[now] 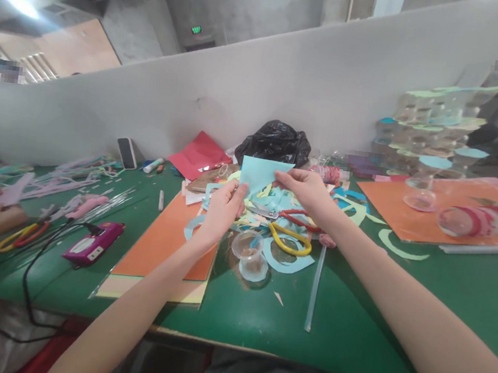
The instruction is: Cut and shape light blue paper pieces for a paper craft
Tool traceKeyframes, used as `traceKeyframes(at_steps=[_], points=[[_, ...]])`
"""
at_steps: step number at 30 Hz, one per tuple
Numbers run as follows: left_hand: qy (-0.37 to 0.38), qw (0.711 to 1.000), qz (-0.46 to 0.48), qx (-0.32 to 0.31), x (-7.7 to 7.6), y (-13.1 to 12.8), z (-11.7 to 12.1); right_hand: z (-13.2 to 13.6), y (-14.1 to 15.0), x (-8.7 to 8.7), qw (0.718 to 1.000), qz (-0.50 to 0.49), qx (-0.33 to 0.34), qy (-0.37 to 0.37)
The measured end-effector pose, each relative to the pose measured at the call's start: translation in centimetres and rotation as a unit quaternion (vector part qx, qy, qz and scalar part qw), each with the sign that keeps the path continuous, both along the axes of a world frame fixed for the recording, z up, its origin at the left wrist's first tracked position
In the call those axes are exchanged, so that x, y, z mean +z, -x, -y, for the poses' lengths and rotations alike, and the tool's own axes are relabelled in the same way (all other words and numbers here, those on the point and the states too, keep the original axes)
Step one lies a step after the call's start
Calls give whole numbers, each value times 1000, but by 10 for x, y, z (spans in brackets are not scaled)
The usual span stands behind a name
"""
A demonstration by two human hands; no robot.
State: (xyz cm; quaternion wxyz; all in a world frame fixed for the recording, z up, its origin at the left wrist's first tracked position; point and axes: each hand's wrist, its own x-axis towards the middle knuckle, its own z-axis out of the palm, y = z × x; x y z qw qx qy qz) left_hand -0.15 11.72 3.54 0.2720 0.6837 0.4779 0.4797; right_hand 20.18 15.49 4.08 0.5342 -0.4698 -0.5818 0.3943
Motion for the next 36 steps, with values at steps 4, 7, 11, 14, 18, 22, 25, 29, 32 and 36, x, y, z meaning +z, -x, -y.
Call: traceKeyframes(at_steps=[4, 7, 11, 14, 18, 22, 25, 29, 32, 36], points=[[2, 1000, -6, 0, -1, 2, -1, -7, -6, -3, 997, -71, 3, -8], [29, 999, -4, -18, -1, 4, -1, -10, -8, -6, 996, -87, 4, -5], [36, 999, -3, -39, 1, 4, -1, -9, -6, -9, 997, -82, 9, -7], [36, 998, 13, -42, 4, 3, 0, 0, 2, -7, 999, -22, 29, -17], [57, 997, 48, -36, 7, 2, 1, 17, 14, -1, 996, 59, 64, -34], [74, 993, 83, -30, 7, 4, -2, 24, 17, 2, 994, 80, 62, -44], [76, 989, 119, -49, 5, 6, -7, 21, 18, 0, 990, 102, 85, -47], [96, 975, 191, -64, 3, 7, -12, 18, 22, -11, 983, 130, 67, -107], [109, 954, 265, -83, 2, 6, -13, 17, 22, -17, 942, 206, 6, -264], [128, 943, 289, -99, 4, 5, -10, 18, 19, -19, 858, 324, -14, -399]])
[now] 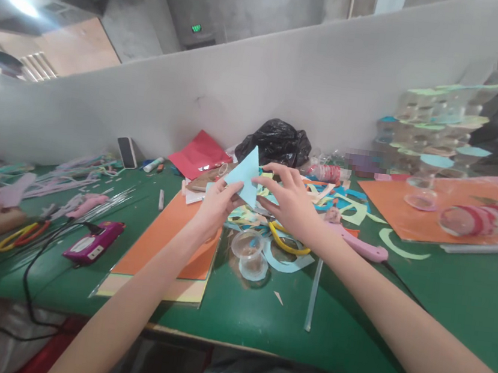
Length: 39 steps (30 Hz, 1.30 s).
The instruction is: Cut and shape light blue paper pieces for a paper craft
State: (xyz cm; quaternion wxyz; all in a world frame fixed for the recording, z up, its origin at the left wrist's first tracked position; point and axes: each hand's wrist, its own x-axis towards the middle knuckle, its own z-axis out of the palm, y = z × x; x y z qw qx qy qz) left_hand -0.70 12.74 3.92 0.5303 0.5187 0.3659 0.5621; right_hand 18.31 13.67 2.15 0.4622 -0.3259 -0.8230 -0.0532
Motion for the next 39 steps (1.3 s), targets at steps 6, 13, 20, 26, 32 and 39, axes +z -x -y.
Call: traceKeyframes(at_steps=[6, 13, 20, 26, 32, 39], points=[[-9, 999, -43, -20, 4, -2, 6, -2, -6, 2, 999, -3, 35, -19], [2, 999, -31, -43, 3, 2, 3, -1, -10, 4, 997, 32, 60, -41], [32, 998, -41, -47, -3, 10, -3, -2, -10, 5, 998, 26, 53, -10], [27, 993, -99, -50, 1, 8, 3, -2, -5, 2, 987, -88, 70, 113], [21, 985, -168, -31, 4, 7, 7, -6, 0, -3, 973, -153, 55, 162], [25, 983, -172, -65, 6, 9, 11, 1, -3, 3, 957, -148, 66, 239]])
